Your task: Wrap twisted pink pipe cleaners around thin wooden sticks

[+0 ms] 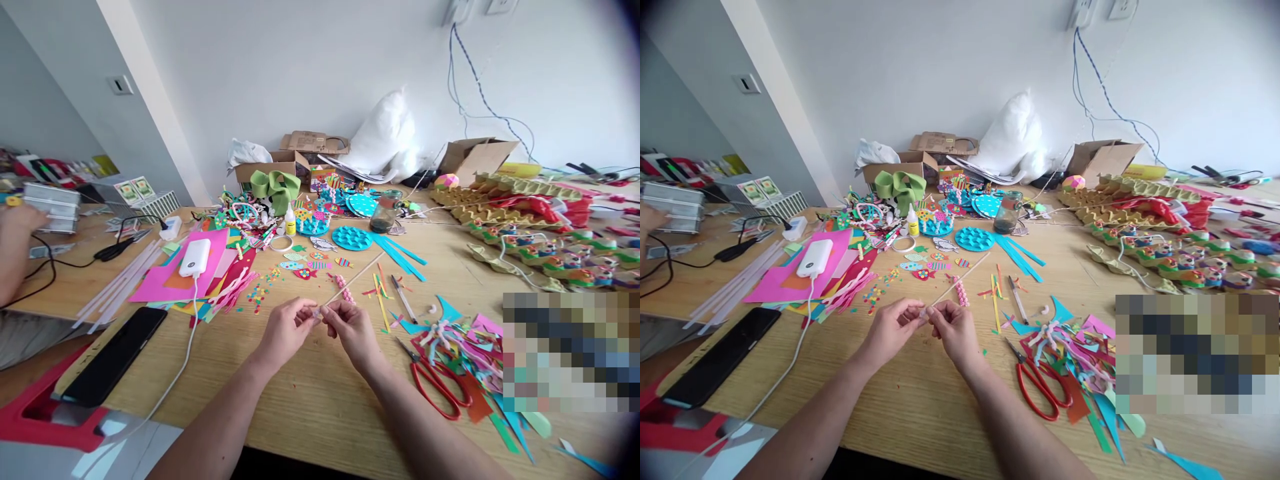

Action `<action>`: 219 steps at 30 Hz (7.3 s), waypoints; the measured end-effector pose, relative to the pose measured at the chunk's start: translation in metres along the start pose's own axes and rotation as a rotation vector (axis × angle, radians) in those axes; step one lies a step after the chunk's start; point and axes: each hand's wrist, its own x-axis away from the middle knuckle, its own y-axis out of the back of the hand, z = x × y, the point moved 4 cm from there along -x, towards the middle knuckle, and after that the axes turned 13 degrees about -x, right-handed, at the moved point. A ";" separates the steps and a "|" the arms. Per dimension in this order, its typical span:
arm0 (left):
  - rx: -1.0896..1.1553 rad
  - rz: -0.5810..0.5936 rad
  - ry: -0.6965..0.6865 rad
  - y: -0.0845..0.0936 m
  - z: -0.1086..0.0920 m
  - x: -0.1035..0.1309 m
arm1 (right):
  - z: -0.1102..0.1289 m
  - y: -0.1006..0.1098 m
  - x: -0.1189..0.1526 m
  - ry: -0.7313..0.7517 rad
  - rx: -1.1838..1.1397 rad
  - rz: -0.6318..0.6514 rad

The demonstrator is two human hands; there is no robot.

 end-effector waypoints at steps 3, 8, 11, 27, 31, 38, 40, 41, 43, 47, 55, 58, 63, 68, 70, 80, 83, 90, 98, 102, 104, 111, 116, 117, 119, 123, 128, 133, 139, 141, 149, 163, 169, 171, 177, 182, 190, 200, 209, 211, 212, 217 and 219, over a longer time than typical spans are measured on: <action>-0.231 -0.088 -0.173 0.002 -0.007 0.003 | -0.001 0.000 -0.001 -0.010 0.002 0.026; -0.350 -0.153 -0.259 0.006 -0.013 0.004 | 0.001 0.000 -0.002 -0.015 0.036 0.073; -0.355 -0.160 -0.249 0.008 -0.014 0.003 | 0.001 0.000 -0.002 -0.022 0.060 0.096; 0.433 0.170 0.255 -0.004 0.007 -0.002 | 0.008 -0.001 -0.001 -0.017 0.080 0.085; 0.562 0.230 0.336 -0.004 0.006 0.000 | 0.010 -0.002 -0.001 -0.023 0.055 0.102; 0.673 0.344 0.402 -0.006 0.009 0.002 | 0.013 -0.007 0.001 -0.026 0.064 0.169; 0.587 0.342 0.351 -0.007 0.008 0.001 | 0.011 -0.004 -0.001 -0.034 0.051 0.131; 0.515 0.307 0.307 -0.006 0.008 0.000 | 0.009 -0.002 -0.002 -0.040 0.042 0.106; 0.322 0.175 0.190 -0.002 0.006 -0.002 | 0.006 0.002 -0.003 -0.054 0.022 0.061; -0.112 -0.036 -0.109 0.003 -0.003 0.000 | 0.003 0.005 -0.005 -0.074 -0.024 0.058; -0.440 -0.138 -0.288 0.005 -0.010 0.004 | 0.005 -0.001 -0.002 -0.126 -0.098 0.109; -0.442 -0.152 -0.279 0.006 -0.010 0.003 | 0.004 -0.001 -0.003 -0.136 -0.143 0.120; -0.430 -0.168 -0.264 0.005 -0.011 0.004 | 0.004 -0.001 -0.003 -0.140 -0.126 0.131; -0.425 -0.176 -0.248 0.001 -0.011 0.005 | 0.003 -0.002 -0.001 -0.127 -0.081 0.153; -0.437 -0.178 -0.246 0.000 -0.011 0.005 | 0.002 -0.002 0.000 -0.125 -0.085 0.173; -0.019 -0.039 -0.020 -0.004 -0.002 0.001 | 0.001 -0.004 0.000 -0.140 -0.119 0.208; 0.259 0.071 0.118 -0.008 0.002 0.000 | 0.002 -0.003 -0.001 -0.146 -0.106 0.176; 0.575 0.144 0.277 -0.010 0.008 0.000 | 0.004 -0.002 -0.002 -0.100 -0.019 0.098; 0.761 0.381 0.438 -0.012 0.010 0.002 | 0.005 -0.003 -0.001 -0.071 0.049 0.110; 0.369 0.229 0.220 -0.010 0.007 0.001 | 0.001 0.003 -0.004 -0.090 0.006 0.042; 0.089 0.098 0.064 -0.008 0.003 0.001 | 0.000 0.004 -0.005 -0.093 -0.003 0.037; -0.336 -0.109 -0.226 -0.005 0.000 0.005 | 0.001 0.003 -0.005 -0.119 -0.053 0.012; -0.396 -0.151 -0.300 -0.004 -0.002 0.004 | 0.002 0.001 -0.004 -0.140 -0.042 0.058; -0.399 -0.158 -0.299 -0.003 -0.003 0.005 | 0.002 0.001 -0.003 -0.141 -0.046 0.066; -0.406 -0.168 -0.285 -0.002 -0.004 0.005 | 0.003 0.001 -0.003 -0.142 -0.060 0.078; -0.401 -0.131 -0.221 -0.001 -0.005 0.006 | 0.004 0.001 -0.003 -0.145 -0.065 0.098; -0.153 -0.081 -0.042 0.001 -0.006 0.005 | 0.007 0.001 -0.004 -0.127 -0.028 0.082; 0.278 0.129 0.227 -0.008 0.000 0.002 | 0.008 0.002 -0.004 -0.094 -0.010 0.101; 0.780 0.389 0.443 -0.012 0.011 0.002 | 0.013 0.001 -0.001 -0.074 0.006 0.173; 0.876 0.529 0.479 -0.013 0.012 0.004 | 0.014 -0.001 0.000 -0.078 -0.002 0.194; 0.152 0.078 0.121 -0.004 0.003 0.000 | 0.005 0.003 -0.004 -0.112 -0.039 0.084; -0.142 -0.100 -0.039 -0.001 0.005 0.003 | 0.002 0.002 -0.005 -0.179 -0.104 0.142; 0.075 -0.011 0.110 -0.004 0.004 0.002 | 0.003 0.003 -0.005 -0.132 -0.023 0.117; 0.185 0.051 0.160 -0.006 0.004 0.001 | 0.002 0.003 -0.006 -0.112 0.006 0.115; 0.531 0.196 0.312 -0.011 0.004 0.001 | 0.003 0.004 -0.006 -0.076 0.072 0.114; 0.734 0.330 0.438 -0.010 0.008 0.003 | 0.007 0.002 -0.003 -0.076 0.068 0.151; 0.416 0.246 0.260 -0.010 0.009 0.001 | 0.004 0.005 -0.006 -0.105 0.032 0.089; -0.329 -0.120 -0.167 0.003 -0.003 0.003 | 0.002 0.001 -0.004 -0.118 0.010 0.165; -0.111 -0.027 0.035 0.000 0.000 0.002 | 0.000 0.005 -0.007 -0.075 0.057 0.124; 0.023 0.017 0.097 -0.002 0.002 0.001 | 0.001 0.005 -0.006 -0.069 0.068 0.112; 0.096 0.045 0.124 -0.004 0.003 0.001 | 0.002 0.005 -0.006 -0.067 0.073 0.110; 0.396 0.152 0.245 -0.009 0.005 -0.001 | 0.004 0.003 -0.005 -0.070 0.075 0.131; 0.472 0.178 0.272 -0.009 0.004 -0.001 | 0.005 0.004 -0.005 -0.070 0.069 0.141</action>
